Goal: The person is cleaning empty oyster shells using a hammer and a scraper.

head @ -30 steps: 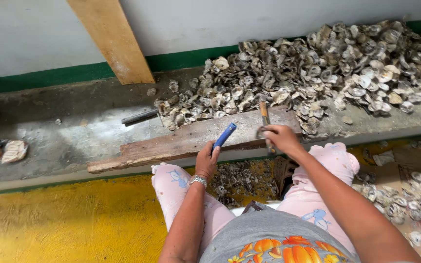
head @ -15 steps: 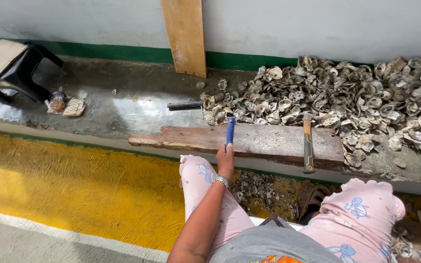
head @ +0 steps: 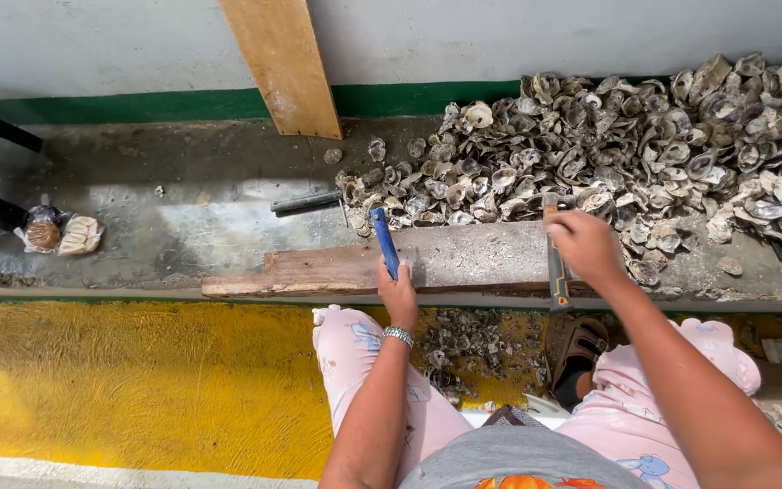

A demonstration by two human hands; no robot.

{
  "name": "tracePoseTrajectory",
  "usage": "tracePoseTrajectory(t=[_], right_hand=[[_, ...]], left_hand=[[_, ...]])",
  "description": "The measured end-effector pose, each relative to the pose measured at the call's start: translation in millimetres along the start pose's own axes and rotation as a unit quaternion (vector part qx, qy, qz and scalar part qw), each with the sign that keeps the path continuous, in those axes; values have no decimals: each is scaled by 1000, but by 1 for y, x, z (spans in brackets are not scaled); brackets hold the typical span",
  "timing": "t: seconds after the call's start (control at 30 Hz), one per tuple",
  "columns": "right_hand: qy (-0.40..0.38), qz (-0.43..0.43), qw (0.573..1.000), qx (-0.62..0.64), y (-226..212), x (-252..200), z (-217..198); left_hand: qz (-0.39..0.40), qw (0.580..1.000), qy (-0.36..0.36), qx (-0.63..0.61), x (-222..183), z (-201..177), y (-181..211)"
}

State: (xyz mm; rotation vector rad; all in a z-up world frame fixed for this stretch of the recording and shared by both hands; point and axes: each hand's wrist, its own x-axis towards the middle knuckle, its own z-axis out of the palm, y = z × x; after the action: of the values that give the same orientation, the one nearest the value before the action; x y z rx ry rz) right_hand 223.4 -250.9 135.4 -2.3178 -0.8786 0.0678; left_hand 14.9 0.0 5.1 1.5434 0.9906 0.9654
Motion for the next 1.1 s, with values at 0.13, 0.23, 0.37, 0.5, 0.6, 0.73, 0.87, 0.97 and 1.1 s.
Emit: tracePoseTrajectory(t=[0.13, 0.23, 0.37, 0.5, 0.6, 0.73, 0.87, 0.97, 1.1], right_hand=[[-124, 16, 992, -22, -34, 75, 99], [-92, -59, 993, -46, -63, 114, 141], [-69, -148, 963, -215, -51, 160, 206], [-67, -160, 920, -352, -46, 174, 226], [-73, -125, 933, -331, -30, 180, 234], [-45, -53, 971, -227, -42, 170, 201], [-19, 28, 998, 47, -49, 150, 161], [-130, 93, 977, 138, -13, 115, 159], [-210, 78, 970, 91, 49, 60, 186]], left_hand=[[-42, 999, -25, -1, -4, 2, 16], [-77, 996, -47, 4, -4, 2, 22], [-85, 995, -53, 1, -1, 3, 18], [-117, 992, -51, 3, 3, 2, 24], [-155, 986, -59, 22, 8, 0, 29], [-156, 985, -64, 31, 6, 2, 16], [-110, 992, -55, 9, 8, 5, 12], [-117, 991, -68, -12, 5, 7, 10], [-141, 981, -124, -40, -1, 7, 9]])
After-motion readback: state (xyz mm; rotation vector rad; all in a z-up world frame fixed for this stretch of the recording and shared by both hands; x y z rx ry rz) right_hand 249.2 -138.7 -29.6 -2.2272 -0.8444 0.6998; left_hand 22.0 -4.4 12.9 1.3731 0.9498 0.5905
